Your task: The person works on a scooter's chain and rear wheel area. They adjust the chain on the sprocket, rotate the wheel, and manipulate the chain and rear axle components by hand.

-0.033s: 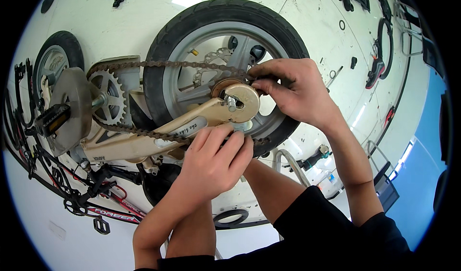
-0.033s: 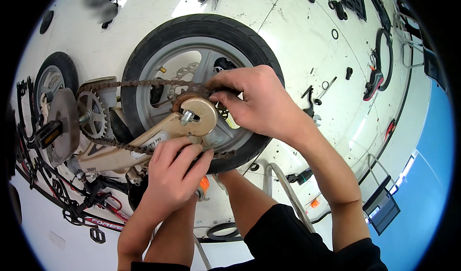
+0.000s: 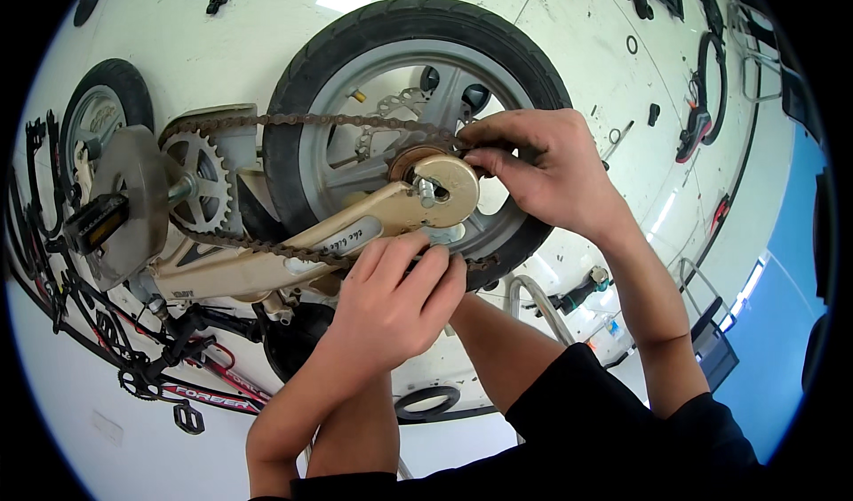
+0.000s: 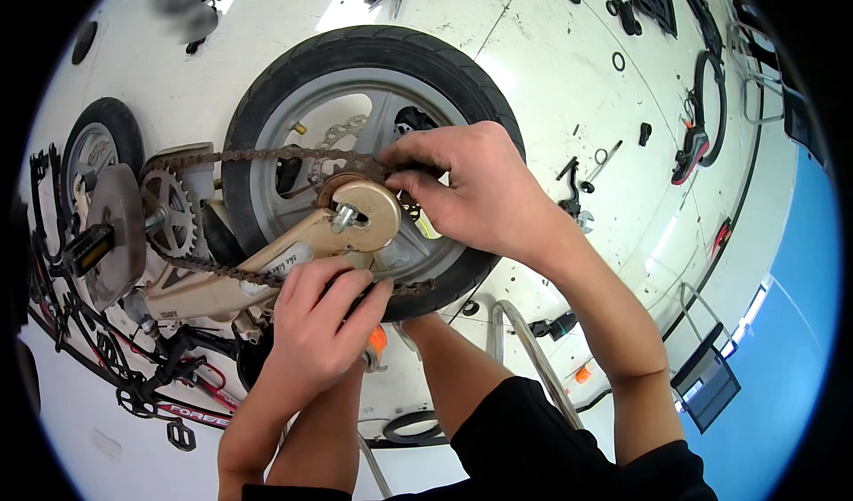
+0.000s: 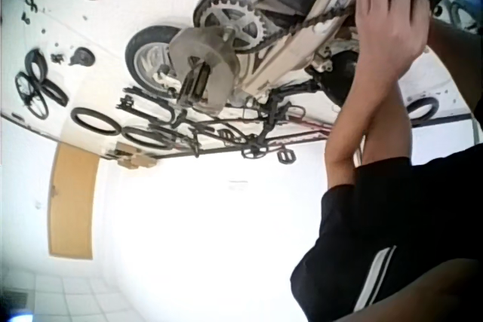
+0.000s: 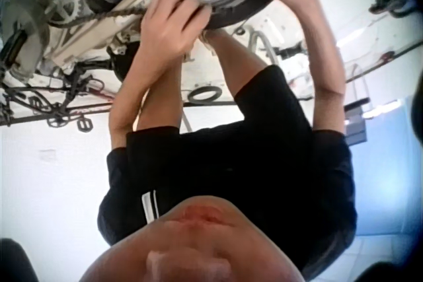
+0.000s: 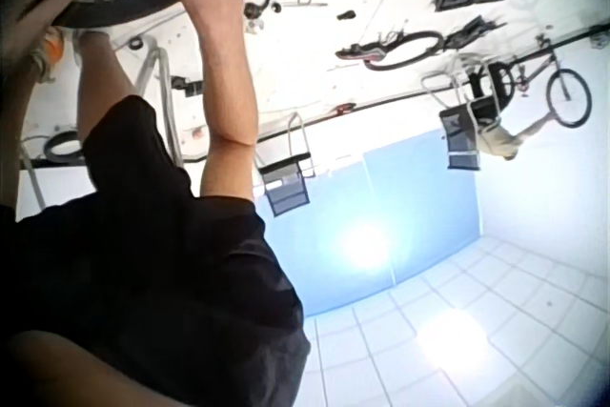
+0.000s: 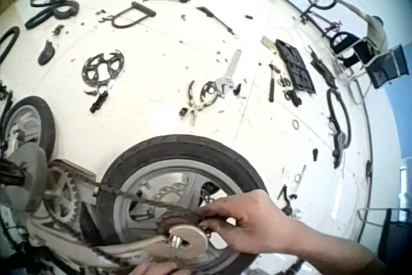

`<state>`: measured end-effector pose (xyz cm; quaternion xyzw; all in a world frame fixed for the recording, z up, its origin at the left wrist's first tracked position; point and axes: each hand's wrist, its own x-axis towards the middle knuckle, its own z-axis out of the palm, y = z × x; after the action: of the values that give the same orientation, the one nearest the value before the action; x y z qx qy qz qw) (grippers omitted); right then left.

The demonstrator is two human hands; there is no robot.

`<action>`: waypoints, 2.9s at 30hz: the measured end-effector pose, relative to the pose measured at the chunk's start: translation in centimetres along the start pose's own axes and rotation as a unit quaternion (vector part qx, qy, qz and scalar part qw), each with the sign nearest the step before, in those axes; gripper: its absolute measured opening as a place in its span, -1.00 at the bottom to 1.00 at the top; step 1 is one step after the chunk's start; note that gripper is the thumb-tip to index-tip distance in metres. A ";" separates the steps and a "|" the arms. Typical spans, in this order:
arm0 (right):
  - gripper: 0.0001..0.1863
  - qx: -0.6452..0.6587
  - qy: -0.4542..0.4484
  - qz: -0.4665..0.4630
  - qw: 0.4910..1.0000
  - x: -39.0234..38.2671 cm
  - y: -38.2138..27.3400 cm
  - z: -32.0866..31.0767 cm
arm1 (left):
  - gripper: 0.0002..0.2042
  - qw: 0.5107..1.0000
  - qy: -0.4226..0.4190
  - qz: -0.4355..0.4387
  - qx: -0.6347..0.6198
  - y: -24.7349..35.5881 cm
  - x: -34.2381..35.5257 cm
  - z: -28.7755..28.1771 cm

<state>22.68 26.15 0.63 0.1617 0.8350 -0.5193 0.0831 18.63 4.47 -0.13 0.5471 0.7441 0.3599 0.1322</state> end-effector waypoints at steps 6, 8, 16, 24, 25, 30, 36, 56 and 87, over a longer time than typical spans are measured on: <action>-0.80 0.067 -0.008 0.071 0.995 -0.7 -0.1 0.4 | -0.68 1.000 -0.001 -0.005 -0.013 0.4 -0.9 0.0; -0.80 0.057 0.002 0.057 0.997 -1.0 0.0 0.5 | -0.67 1.000 0.001 -0.002 -0.010 0.2 -0.9 0.0; -0.79 0.007 0.004 -0.016 1.000 -0.9 0.6 0.4 | -0.76 0.999 -0.015 -0.014 0.028 0.5 -1.2 0.1; -0.74 0.028 0.048 -0.013 0.998 -2.2 0.5 1.7 | -0.65 0.996 -0.012 -0.022 0.080 1.5 -3.8 0.9; -0.74 0.036 0.055 -0.006 0.998 -2.3 0.6 2.0 | -0.65 0.998 0.000 -0.019 0.066 1.5 -3.8 0.8; -0.78 0.037 0.085 0.004 0.996 -2.5 0.7 2.9 | -0.69 0.999 0.052 0.014 0.009 1.3 -4.3 -0.4; -0.75 0.030 0.097 -0.009 0.995 -2.8 0.6 3.2 | -0.74 0.987 0.133 -0.096 0.002 2.2 -2.8 -4.7; -0.74 0.055 0.115 -0.010 0.992 -3.0 1.3 3.8 | -0.90 0.984 0.104 -0.145 0.025 -6.7 2.9 -5.2; -0.66 0.490 -0.046 0.365 0.790 -7.3 -2.0 6.3 | -0.61 0.829 -0.425 -0.180 -0.316 -12.1 5.5 -4.9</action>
<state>28.59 18.41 1.74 0.4497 0.3428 -0.7965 0.2142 5.02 5.83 -3.85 0.4308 0.5453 0.2768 0.6637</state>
